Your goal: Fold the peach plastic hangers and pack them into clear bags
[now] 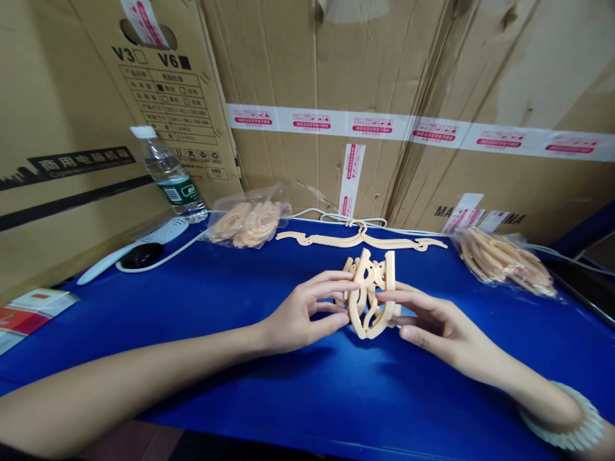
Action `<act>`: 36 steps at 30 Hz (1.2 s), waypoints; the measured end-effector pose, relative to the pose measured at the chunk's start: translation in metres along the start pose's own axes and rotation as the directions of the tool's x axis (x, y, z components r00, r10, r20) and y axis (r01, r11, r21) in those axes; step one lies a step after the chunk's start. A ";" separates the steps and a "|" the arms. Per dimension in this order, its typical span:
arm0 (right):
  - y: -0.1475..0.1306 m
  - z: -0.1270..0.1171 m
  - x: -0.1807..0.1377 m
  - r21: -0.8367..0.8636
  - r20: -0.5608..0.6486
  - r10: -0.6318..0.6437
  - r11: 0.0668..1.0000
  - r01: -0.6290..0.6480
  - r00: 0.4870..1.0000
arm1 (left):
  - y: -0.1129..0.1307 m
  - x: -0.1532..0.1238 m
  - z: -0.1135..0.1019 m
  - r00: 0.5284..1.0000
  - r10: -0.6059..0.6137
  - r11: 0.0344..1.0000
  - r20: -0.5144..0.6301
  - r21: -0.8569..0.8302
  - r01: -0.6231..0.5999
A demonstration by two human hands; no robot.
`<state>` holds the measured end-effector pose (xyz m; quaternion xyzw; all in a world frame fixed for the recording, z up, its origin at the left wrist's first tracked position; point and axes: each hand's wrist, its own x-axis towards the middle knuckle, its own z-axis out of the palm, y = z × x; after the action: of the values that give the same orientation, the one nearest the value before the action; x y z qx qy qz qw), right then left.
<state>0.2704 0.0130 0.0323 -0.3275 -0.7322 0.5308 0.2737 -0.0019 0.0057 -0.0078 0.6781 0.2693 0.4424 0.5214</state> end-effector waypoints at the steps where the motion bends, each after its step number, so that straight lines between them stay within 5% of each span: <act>1: 0.000 0.000 0.000 0.014 -0.002 -0.005 1.000 0.005 1.000 | 0.000 0.000 0.000 1.000 -0.001 1.000 -0.011 -0.003 0.001; 6: -0.001 -0.001 -0.001 0.032 0.043 -0.002 1.000 0.000 0.999 | 0.002 0.000 0.000 1.000 0.010 0.999 0.010 0.039 -0.011; 15: -0.006 -0.007 -0.005 -0.155 0.061 0.022 0.988 -0.012 0.998 | 0.008 -0.002 -0.002 0.964 0.235 0.893 0.125 0.364 -0.264; 19: -0.006 -0.018 0.000 -0.174 -0.089 0.023 0.984 -0.038 0.996 | 0.008 -0.001 -0.001 0.961 0.246 0.871 0.127 0.407 -0.277; 25: 0.005 -0.064 -0.001 -0.325 -0.362 0.131 0.910 -0.257 0.923 | 0.006 -0.003 0.000 0.950 0.279 0.814 0.143 0.490 -0.313; 31: 0.005 -0.075 -0.010 -0.675 -0.099 0.171 0.712 -0.192 0.980 | 0.005 -0.006 -0.001 0.926 0.286 0.700 0.248 0.606 -0.378; 36: 0.004 -0.069 -0.012 -0.785 -0.023 0.180 0.606 -0.129 0.983 | 0.007 -0.008 -0.001 0.904 0.068 0.574 0.421 0.725 -0.381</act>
<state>0.3304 0.0460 0.0474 -0.4603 -0.8665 0.1899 0.0354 -0.0069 -0.0032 -0.0033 0.9334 0.2506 0.2132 0.1435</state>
